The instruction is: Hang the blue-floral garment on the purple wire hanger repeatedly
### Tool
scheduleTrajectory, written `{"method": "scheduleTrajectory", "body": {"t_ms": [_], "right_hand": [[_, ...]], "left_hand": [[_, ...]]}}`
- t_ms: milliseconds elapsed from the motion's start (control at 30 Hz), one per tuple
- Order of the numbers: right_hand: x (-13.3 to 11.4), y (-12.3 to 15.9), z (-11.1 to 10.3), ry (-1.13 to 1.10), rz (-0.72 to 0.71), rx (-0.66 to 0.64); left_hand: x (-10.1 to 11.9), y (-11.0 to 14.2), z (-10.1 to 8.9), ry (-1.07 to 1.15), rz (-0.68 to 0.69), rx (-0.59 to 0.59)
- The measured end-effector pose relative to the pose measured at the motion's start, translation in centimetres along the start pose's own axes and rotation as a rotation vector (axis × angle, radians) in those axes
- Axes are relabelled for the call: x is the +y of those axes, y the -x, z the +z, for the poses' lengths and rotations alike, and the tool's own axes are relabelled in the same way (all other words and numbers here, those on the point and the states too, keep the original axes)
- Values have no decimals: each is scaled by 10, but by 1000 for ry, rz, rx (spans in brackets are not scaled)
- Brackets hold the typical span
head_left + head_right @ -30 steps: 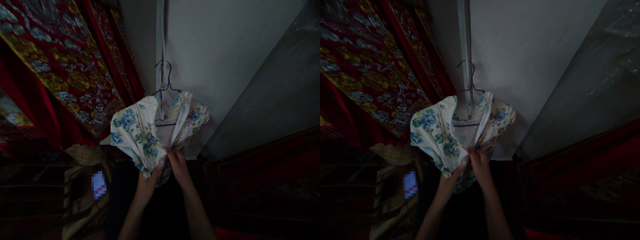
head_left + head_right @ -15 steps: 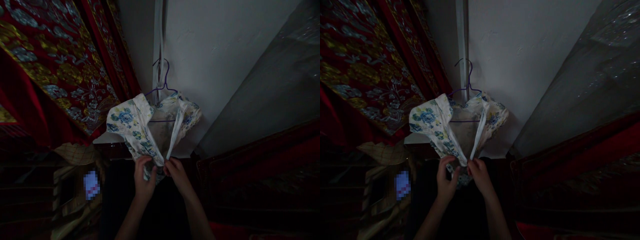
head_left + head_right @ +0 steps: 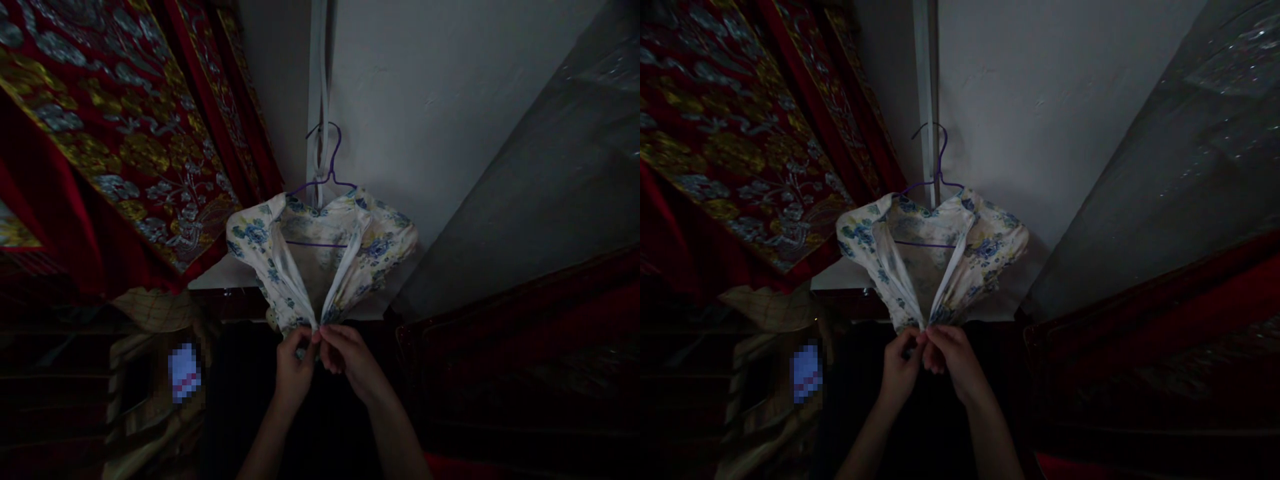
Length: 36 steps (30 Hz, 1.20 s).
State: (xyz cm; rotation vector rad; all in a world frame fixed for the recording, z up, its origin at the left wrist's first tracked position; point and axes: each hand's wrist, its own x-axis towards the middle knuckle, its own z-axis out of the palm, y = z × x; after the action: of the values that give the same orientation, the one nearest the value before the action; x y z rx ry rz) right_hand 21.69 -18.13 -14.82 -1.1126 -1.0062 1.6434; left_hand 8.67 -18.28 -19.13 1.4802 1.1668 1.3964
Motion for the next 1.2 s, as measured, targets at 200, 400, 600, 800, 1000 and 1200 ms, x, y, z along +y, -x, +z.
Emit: {"method": "scheduleTrajectory", "body": {"t_ms": [200,400,600,800,1000,1200], "right_hand": [[-78,-31,5,-84,-193,81],[-172,-70,9,-332,-492,49],[-157,-53,15,-152,-567,37],[-161,-35,26,6,-637,107],[-140,-65,17,78,-688,232],[-59,-75,5,60,-413,249]], "left_hand": [[-14,-13,1,-132,20,45],[-34,-32,13,-237,2,-88],[19,-87,-21,-179,13,-385],[151,-144,-27,-82,587,-117],[182,-161,-19,-456,802,-94],[145,-196,-87,260,428,463]]}}
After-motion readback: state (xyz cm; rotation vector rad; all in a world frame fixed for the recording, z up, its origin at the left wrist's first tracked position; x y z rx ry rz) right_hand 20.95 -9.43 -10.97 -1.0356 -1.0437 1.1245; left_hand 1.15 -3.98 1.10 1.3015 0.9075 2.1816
